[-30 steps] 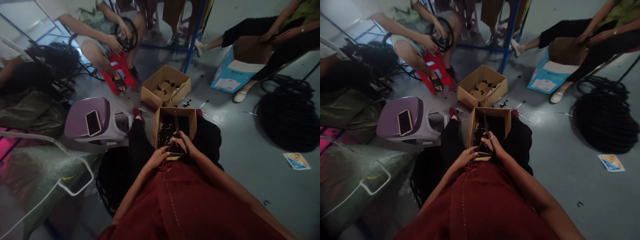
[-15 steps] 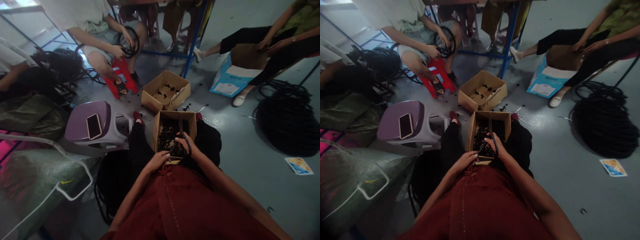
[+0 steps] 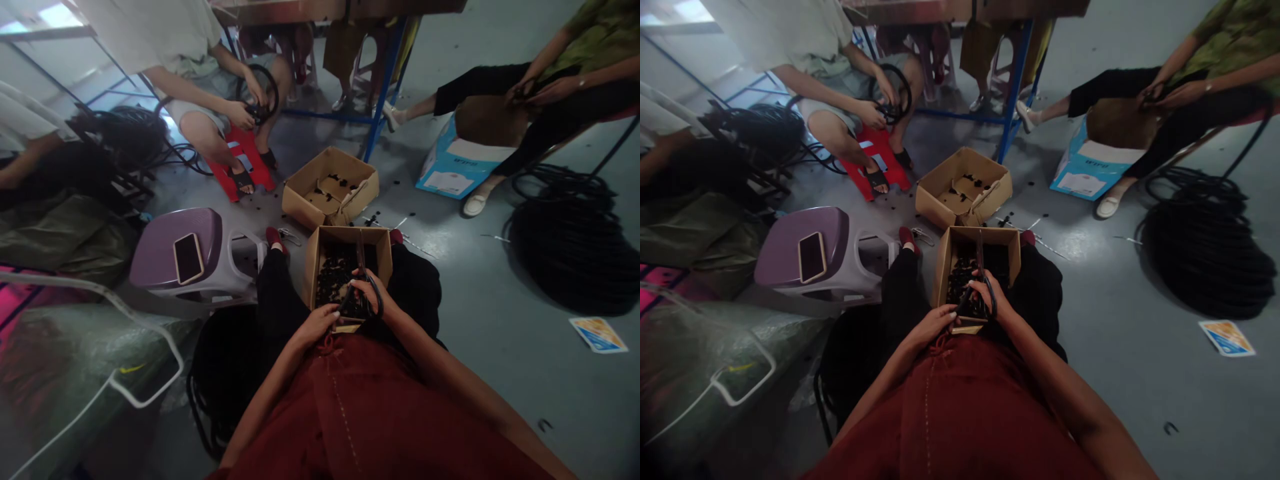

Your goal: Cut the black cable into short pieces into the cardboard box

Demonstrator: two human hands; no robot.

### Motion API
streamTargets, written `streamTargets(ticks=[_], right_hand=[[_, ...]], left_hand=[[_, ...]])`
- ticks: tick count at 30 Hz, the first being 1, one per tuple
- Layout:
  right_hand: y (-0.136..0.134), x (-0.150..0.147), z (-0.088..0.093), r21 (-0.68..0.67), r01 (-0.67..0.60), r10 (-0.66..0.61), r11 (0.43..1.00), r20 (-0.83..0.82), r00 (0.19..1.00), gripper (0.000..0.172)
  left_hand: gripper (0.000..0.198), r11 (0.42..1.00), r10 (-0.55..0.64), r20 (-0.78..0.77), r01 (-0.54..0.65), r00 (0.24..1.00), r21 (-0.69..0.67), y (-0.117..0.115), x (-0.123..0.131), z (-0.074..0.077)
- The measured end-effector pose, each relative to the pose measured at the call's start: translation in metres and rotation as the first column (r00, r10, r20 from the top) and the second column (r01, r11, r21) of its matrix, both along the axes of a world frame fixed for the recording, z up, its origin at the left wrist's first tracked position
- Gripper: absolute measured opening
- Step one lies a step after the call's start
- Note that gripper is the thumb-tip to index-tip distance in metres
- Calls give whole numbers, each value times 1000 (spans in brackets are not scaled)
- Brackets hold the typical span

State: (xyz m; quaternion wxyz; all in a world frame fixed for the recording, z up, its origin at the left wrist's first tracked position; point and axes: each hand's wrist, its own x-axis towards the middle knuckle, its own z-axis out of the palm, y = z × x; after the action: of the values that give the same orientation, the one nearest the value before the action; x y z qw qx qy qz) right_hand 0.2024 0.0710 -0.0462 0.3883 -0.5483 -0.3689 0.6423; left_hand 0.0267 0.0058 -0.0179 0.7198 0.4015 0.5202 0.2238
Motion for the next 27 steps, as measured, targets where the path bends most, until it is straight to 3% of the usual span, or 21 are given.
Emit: streamTargets(ticks=[4, 8, 15, 20, 27], right_hand=[[-1, -1, 2, 14, -9, 9, 1000, 20, 1000, 39], [-4, -1, 4, 32, -13, 12, 999, 40, 999, 39], [-10, -1, 8, 5, -25, 25, 1000, 81, 996, 41], [-12, -1, 11, 20, -41, 39, 999, 97, 995, 42], [-31, 11, -8, -110, -126, 133, 986, 53, 990, 45]], left_hand=[[43, 1000, 13, 20, -13, 1000, -22, 1, 4, 5], [36, 999, 17, 53, -16, 998, -29, 2, 6, 2], [43, 998, 2, 140, 7, 990, -65, 3, 8, 1], [40, 1000, 4, -18, -4, 1000, 16, 8, 3, 3], [54, 977, 186, -106, -173, 977, 124, 15, -15, 0]])
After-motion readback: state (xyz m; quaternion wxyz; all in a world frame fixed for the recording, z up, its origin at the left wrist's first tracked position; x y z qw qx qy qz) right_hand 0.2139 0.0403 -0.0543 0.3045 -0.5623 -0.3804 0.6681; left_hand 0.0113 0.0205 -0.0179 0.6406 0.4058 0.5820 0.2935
